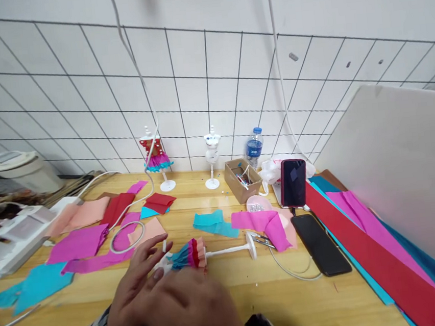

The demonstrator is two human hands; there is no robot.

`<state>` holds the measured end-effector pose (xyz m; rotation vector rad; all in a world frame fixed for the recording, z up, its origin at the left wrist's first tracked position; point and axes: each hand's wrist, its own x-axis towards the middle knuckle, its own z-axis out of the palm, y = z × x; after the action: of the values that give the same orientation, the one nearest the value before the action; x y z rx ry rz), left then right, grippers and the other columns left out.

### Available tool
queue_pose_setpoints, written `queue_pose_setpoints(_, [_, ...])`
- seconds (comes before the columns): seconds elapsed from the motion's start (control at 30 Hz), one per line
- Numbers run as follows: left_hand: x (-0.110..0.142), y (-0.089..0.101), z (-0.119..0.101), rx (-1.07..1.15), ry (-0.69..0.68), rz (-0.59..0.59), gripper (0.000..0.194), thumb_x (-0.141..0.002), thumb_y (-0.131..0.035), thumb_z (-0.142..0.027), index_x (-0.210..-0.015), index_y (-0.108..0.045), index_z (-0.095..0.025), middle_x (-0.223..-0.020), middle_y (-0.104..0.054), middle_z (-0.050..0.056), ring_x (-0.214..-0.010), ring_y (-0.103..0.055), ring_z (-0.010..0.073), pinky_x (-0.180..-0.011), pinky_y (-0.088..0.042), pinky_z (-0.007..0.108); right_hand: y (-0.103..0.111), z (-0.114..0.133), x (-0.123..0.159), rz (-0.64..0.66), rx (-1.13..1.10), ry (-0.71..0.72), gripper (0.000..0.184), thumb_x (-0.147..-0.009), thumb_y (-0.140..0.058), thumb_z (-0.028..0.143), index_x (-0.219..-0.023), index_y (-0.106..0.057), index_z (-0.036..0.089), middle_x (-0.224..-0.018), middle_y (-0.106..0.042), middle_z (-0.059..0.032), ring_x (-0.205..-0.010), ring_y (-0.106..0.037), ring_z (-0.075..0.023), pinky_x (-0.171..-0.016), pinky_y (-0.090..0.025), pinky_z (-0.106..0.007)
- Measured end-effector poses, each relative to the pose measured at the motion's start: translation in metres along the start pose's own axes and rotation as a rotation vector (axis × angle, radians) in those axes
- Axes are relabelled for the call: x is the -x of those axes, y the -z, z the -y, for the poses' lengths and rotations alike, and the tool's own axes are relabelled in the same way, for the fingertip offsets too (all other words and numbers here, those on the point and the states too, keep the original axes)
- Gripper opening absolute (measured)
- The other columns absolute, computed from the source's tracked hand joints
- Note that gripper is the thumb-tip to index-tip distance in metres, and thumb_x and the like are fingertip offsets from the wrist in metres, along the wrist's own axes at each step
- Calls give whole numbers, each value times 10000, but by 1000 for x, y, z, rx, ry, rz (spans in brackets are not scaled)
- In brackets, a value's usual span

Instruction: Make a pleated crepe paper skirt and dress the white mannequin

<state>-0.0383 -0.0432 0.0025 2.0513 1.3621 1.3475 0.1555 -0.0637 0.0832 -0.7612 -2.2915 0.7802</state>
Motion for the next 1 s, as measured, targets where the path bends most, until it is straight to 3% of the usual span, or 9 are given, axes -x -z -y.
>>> queue_pose_setpoints(0.13, [2,1,-9,40,-4,26,405,-981,-448,-275,-1354,-575,-372,-1432,-513,75,-1318,-484,292,-1073,-433,535,-1,-20,-19,-316,361,11,189,-959,-513,179,-1012,-690,214,-883,-707,-73,-831,-638,-219,-777,-537,-365])
queue_pose_setpoints(0.27, [4,1,-13,45,-32,61,407,-983,-435,-250,-1339,-561,-399,-1422,-506,61,-1320,-461,277,-1075,-415,553,-7,-34,-23,-371,450,89,163,-940,-566,151,-1035,-684,212,-897,-706,-49,-825,-611,-202,-750,-514,-332])
queue_pose_setpoints(0.47, [8,2,-10,-2,-70,51,389,-951,-502,-253,-1312,-554,-388,-1401,-505,65,-1293,-457,283,-1041,-429,537,-10,-38,-23,-352,426,42,143,-964,-541,190,-935,-679,215,-801,-672,-40,-780,-623,-198,-714,-489,-321])
queue_pose_setpoints(0.67, [5,2,-8,-145,-38,2,290,-920,-550,-216,-1145,-672,-353,-1120,-628,61,-1072,-539,255,-895,-474,440,-15,-43,-24,-280,320,-37,148,-957,-501,185,-929,-641,222,-847,-668,-31,-761,-633,-189,-694,-460,-298])
queue_pose_setpoints(1.0, [-3,7,-16,-85,-70,-38,168,-897,-572,-164,-898,-708,-262,-900,-651,30,-903,-566,200,-798,-469,357,-20,-41,-23,-202,197,-117,151,-977,-483,188,-924,-621,219,-885,-653,-27,-779,-615,-178,-681,-420,-281])
